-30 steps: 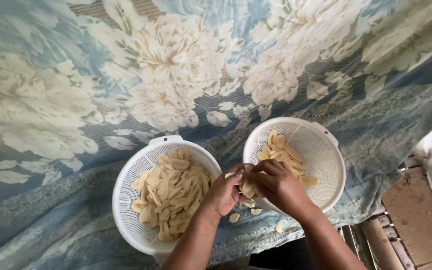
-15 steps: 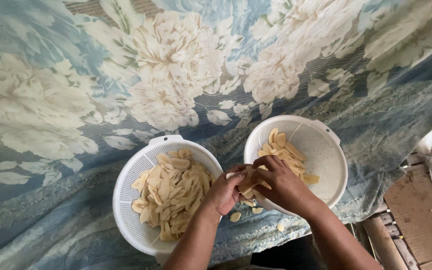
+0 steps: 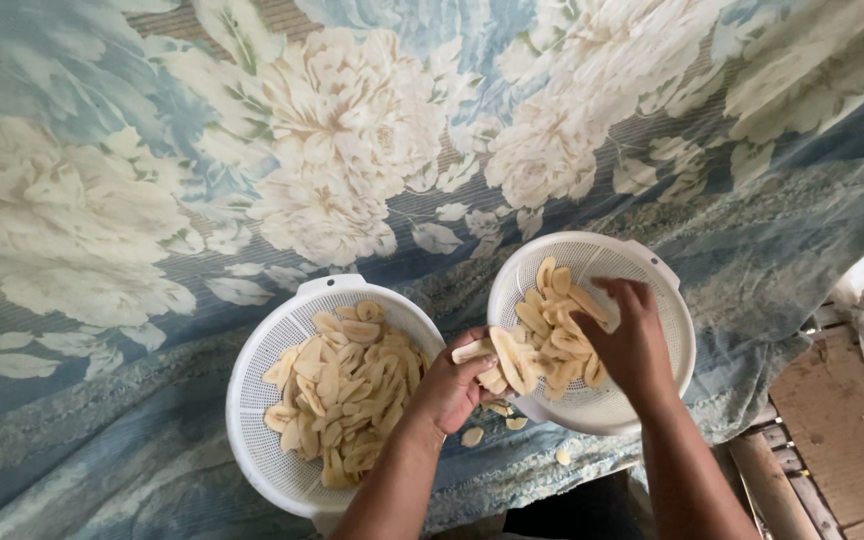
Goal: The person sorts sliced fruit from one white colander into another by hand, moving individual slices and clearing debris from the bottom.
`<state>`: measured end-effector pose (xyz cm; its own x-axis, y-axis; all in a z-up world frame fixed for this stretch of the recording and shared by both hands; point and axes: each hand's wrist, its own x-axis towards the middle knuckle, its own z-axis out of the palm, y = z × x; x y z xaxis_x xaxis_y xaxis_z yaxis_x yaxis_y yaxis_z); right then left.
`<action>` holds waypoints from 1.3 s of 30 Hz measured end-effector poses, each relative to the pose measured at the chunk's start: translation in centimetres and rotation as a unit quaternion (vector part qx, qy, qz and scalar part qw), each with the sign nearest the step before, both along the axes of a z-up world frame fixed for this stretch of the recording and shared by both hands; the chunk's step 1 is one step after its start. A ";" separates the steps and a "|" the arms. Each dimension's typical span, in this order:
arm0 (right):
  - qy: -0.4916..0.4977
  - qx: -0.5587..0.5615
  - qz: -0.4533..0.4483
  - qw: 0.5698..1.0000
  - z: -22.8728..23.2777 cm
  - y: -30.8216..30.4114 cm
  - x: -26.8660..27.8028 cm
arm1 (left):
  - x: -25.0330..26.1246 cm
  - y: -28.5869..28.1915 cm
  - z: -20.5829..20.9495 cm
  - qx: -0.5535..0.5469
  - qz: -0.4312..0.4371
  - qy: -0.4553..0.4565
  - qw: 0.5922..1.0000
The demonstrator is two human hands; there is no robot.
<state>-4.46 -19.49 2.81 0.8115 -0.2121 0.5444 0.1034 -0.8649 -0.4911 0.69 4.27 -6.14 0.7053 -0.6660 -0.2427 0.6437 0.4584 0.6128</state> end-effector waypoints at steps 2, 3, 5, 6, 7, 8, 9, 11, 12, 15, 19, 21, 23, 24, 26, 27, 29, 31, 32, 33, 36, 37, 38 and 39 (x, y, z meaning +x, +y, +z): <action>0.050 0.060 0.017 0.997 -0.7 1.8 -0.8 | 0.1 -0.2 -0.7 0.010 0.015 -0.016 1.000; 0.078 0.091 0.022 0.993 -1.0 2.9 -1.3 | 0.2 -0.3 -1.1 0.020 0.019 -0.030 0.999; 0.110 0.067 0.071 0.989 -1.2 5.4 -2.3 | 0.0 -0.7 -1.5 0.050 0.026 -0.035 0.998; 0.097 0.041 0.064 0.992 -1.1 6.7 -2.6 | -0.1 -0.9 -1.4 0.070 0.030 -0.028 0.997; 0.082 0.014 0.060 0.995 -0.9 7.9 -2.6 | -0.2 -1.0 -1.1 0.090 0.036 -0.022 0.995; 0.068 -0.012 0.056 0.996 -0.7 8.5 -2.6 | -0.2 -1.0 -0.8 0.078 0.034 -0.021 0.996; 0.067 -0.015 0.055 0.996 -0.4 8.6 -2.6 | -0.3 -0.9 -0.5 0.065 0.033 -0.019 0.997; 0.063 -0.020 0.054 0.996 -0.3 8.7 -2.3 | -0.3 -0.8 0.1 0.050 0.031 -0.018 0.998; 0.080 0.027 0.047 0.995 -0.4 8.4 -2.3 | -0.2 -0.8 0.4 0.047 0.029 -0.019 0.998; 0.108 0.154 0.032 0.982 -1.3 6.5 -2.1 | -0.3 -0.3 0.9 0.048 0.011 -0.011 0.999; 0.084 0.234 0.004 0.969 -2.2 1.7 -0.5 | -0.1 -0.3 0.9 0.030 -0.004 -0.038 0.999; 0.086 0.312 -0.001 0.946 -2.4 0.3 0.1 | -0.1 -0.3 0.7 0.035 -0.006 -0.016 0.999; 0.096 0.445 0.019 0.890 -2.4 -0.7 0.1 | 0.0 -0.4 0.6 0.041 -0.008 -0.003 0.999; 0.101 0.486 0.032 0.867 -2.6 -0.8 0.2 | 0.0 -0.5 0.5 0.044 -0.008 0.000 0.999; 0.112 0.565 0.056 0.815 -3.3 -0.9 0.2 | 0.1 -0.5 0.3 0.041 -0.007 0.000 0.999; 0.115 0.591 0.071 0.795 -3.6 -0.9 0.2 | 0.2 -0.5 0.3 0.037 -0.006 -0.002 0.999; 0.118 0.640 0.103 0.752 -4.0 -0.9 0.5 | 0.2 -0.6 0.2 0.029 -0.003 -0.010 1.000; 0.129 0.678 0.102 0.716 -3.5 -0.7 0.5 | 0.1 -0.8 0.4 0.024 0.003 -0.022 0.999; 0.134 0.696 0.101 0.698 -3.2 -0.3 0.6 | 0.1 -0.9 0.5 0.029 0.002 -0.023 0.999; 0.141 0.693 0.117 0.698 -2.9 0.3 0.5 | 0.1 -0.9 0.8 0.033 0.002 -0.024 0.999; 0.160 0.677 0.143 0.704 -2.2 2.0 0.5 | -0.2 -0.6 1.7 0.037 -0.007 -0.036 0.999; 0.168 0.671 0.134 0.710 -2.1 2.6 0.5 | -0.4 -0.5 1.9 0.038 -0.013 -0.040 0.998; 0.175 0.665 0.125 0.715 -2.2 3.0 0.4 | -0.5 -0.5 2.0 0.060 -0.010 -0.047 0.997; 0.177 0.667 0.126 0.713 -2.3 3.2 0.4 | -0.5 -0.6 2.1 0.082 -0.008 -0.056 0.995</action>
<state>-4.03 -16.28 0.50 0.9519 -0.1719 -0.2538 -0.1624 0.4196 -0.8931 0.21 3.67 -4.03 0.7235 -0.6354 -0.2699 0.5741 0.3366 0.7464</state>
